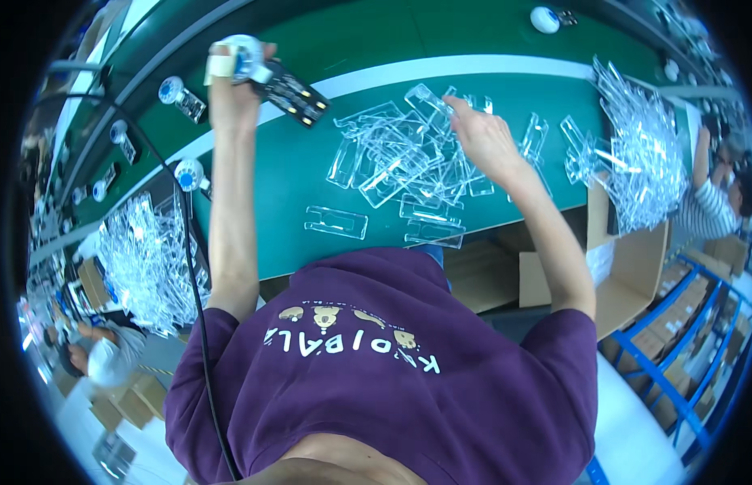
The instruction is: Assembling electronic components into plastic housings and packaging them into a shipping box with bubble wrap.
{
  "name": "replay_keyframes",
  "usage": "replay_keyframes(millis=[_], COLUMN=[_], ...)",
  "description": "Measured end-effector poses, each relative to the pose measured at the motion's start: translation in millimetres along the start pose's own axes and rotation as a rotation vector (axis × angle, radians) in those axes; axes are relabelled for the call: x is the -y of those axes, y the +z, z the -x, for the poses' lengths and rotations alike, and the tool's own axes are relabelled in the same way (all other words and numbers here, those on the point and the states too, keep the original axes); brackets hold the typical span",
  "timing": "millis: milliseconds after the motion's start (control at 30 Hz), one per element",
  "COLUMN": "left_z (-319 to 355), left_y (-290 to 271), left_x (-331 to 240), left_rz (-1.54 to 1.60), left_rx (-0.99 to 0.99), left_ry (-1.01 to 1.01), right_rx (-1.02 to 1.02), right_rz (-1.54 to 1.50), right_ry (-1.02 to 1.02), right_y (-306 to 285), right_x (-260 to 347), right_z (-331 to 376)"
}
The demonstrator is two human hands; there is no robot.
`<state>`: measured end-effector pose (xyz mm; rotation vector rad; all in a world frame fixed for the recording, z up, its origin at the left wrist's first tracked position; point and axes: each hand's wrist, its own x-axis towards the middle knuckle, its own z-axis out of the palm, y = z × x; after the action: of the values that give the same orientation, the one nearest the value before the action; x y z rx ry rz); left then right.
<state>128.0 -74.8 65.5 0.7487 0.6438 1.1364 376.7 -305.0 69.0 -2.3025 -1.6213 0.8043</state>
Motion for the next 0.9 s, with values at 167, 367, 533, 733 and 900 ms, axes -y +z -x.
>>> replay_keyframes(millis=[167, 367, 533, 733, 900], left_z=[26, 36, 43, 42, 48], left_y=[10, 19, 28, 26, 24], left_x=[34, 38, 35, 11, 19], left_rz=[0.105, 0.058, -0.057, 0.076, 0.257], left_rx=[-0.059, -0.182, -0.273, -0.156, 0.074], left_ry=[-0.078, 0.005, 0.118, 0.174, 0.113], right_rx=[-0.321, -0.519, -0.580, -0.702, -0.452], right_rz=[0.036, 0.166, 0.212, 0.361, -0.315], right_ry=[-0.219, -0.266, -0.292, -0.380, -0.420], right_y=[19, 71, 82, 72, 56], right_x=[96, 140, 137, 120, 118], right_z=[-14, -28, -38, -34, -37])
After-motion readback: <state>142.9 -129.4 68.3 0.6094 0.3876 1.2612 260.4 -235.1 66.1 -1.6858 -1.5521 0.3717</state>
